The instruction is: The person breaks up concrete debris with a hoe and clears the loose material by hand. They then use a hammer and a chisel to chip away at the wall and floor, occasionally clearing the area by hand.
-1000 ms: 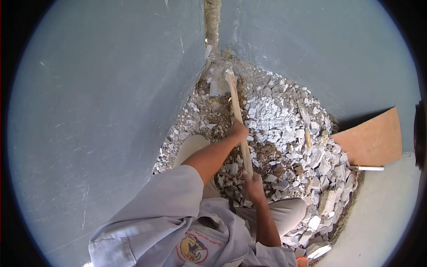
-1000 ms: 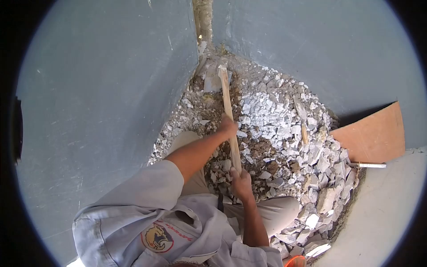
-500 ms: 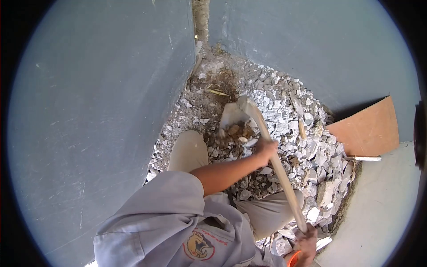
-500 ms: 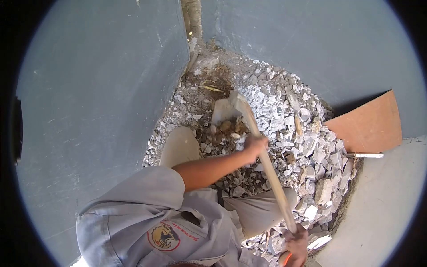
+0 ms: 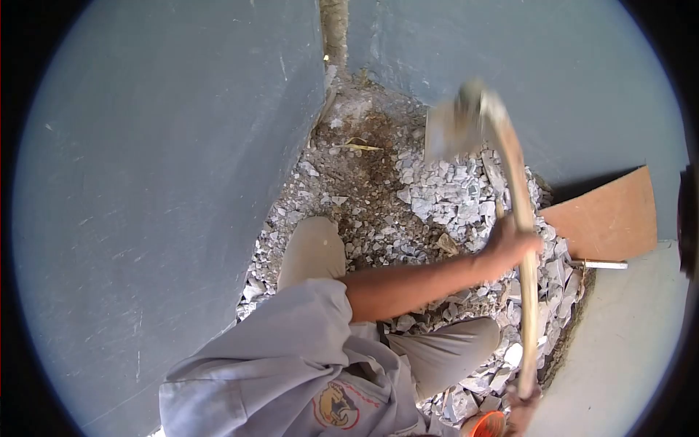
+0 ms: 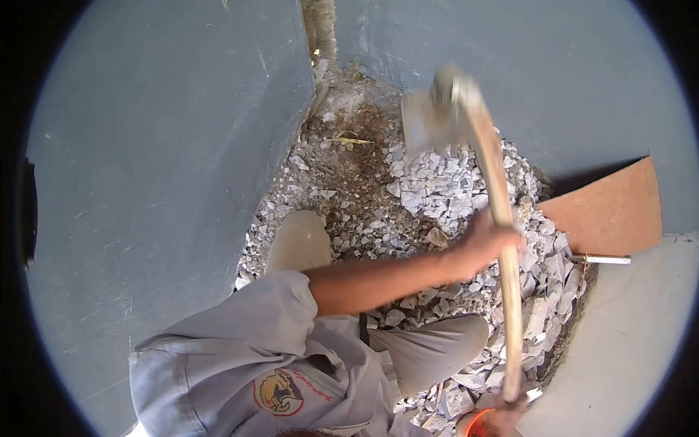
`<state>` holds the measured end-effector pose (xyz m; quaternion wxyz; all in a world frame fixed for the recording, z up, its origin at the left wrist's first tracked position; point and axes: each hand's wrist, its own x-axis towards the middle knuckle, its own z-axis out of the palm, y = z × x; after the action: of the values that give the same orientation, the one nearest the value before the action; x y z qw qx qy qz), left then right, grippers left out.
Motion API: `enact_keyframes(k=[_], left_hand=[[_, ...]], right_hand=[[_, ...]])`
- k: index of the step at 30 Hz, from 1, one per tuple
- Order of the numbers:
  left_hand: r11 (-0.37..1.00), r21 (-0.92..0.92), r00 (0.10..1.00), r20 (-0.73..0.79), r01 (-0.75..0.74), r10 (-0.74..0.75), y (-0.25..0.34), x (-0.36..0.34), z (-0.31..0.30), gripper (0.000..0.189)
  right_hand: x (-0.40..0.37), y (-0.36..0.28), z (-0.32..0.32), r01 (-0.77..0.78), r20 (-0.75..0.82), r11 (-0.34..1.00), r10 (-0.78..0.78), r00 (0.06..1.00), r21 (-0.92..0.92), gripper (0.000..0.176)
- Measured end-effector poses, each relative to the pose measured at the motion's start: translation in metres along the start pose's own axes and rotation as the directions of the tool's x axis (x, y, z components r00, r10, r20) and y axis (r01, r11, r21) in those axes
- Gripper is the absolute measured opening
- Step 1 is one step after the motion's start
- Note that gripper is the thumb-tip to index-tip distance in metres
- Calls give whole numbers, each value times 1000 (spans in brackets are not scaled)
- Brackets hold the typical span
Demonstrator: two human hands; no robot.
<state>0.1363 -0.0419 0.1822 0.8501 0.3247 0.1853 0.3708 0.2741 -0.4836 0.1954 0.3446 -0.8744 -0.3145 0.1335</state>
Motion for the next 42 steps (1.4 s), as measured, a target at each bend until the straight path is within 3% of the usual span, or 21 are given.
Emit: enact_keyframes(k=[2,5,6,7,8,10,12,13,14,17,19,21,23,25,27,29,31,34,36,40,42], left_hand=[[982,82,984,-47,-168,172,56,25,-31,41],[893,408,921,-240,-191,307,98,27,-86,44],[862,493,905,-306,-117,297,93,24,-117,43],[823,566,880,-373,-34,293,81,21,-156,41],[792,610,832,-441,2,337,59,12,-198,40],[675,682,765,-584,281,271,7,-17,-289,52],[552,587,659,-747,592,88,-30,-56,-350,51],[541,562,642,-765,626,52,-34,-56,-352,52],[527,538,626,-780,658,14,-38,-53,-354,53],[538,483,591,-806,691,-36,-32,-40,-320,56],[607,468,592,-806,642,-4,-44,-13,-319,54],[781,358,595,-804,512,-22,-59,3,-321,42],[827,286,603,-794,484,-78,-63,3,-307,32],[908,123,660,-726,400,-192,-70,-1,-280,29],[923,-136,715,-596,360,-366,-56,-12,-231,25],[875,-347,718,-506,338,-478,-66,-15,-198,21],[845,-344,791,-327,410,-517,-115,-32,-161,22],[761,-365,745,-219,537,-630,-112,-76,-76,15],[718,-409,753,-106,563,-650,-111,-89,-51,16],[838,-332,880,-43,433,-472,-51,-67,-24,16],[937,-182,954,11,298,-301,0,-36,-30,13]], right_hand=[[-7,-83,96,-289,149,943,266,952,166,53],[10,-131,267,18,354,963,-115,928,268,41],[13,-141,327,36,313,966,-118,942,256,37],[24,-162,381,250,181,901,-329,927,355,35],[27,-181,418,105,307,935,-216,927,340,33],[24,-159,508,45,437,926,-220,872,375,31],[1,-160,531,22,538,930,-231,811,366,30],[-4,-156,533,13,579,935,-231,782,355,29],[-6,-145,525,185,534,966,-255,806,181,30],[23,-191,425,-344,809,937,157,567,60,31],[21,-140,384,16,710,999,-40,703,40,35],[11,-139,318,61,688,998,-57,723,18,27],[6,-143,259,-269,749,961,220,625,-58,26],[-4,-163,215,-348,680,933,313,663,-90,23],[1,-137,168,-83,640,997,71,765,-12,18],[1,-128,113,-256,527,965,250,812,-63,18],[4,-96,58,-182,450,983,156,879,15,19],[5,-25,-27,-135,277,921,246,929,-366,18],[-5,29,-73,-38,153,808,158,976,-588,23],[1,-37,-42,-40,62,913,72,996,-406,27],[8,-52,5,-55,44,996,58,997,-67,27]])
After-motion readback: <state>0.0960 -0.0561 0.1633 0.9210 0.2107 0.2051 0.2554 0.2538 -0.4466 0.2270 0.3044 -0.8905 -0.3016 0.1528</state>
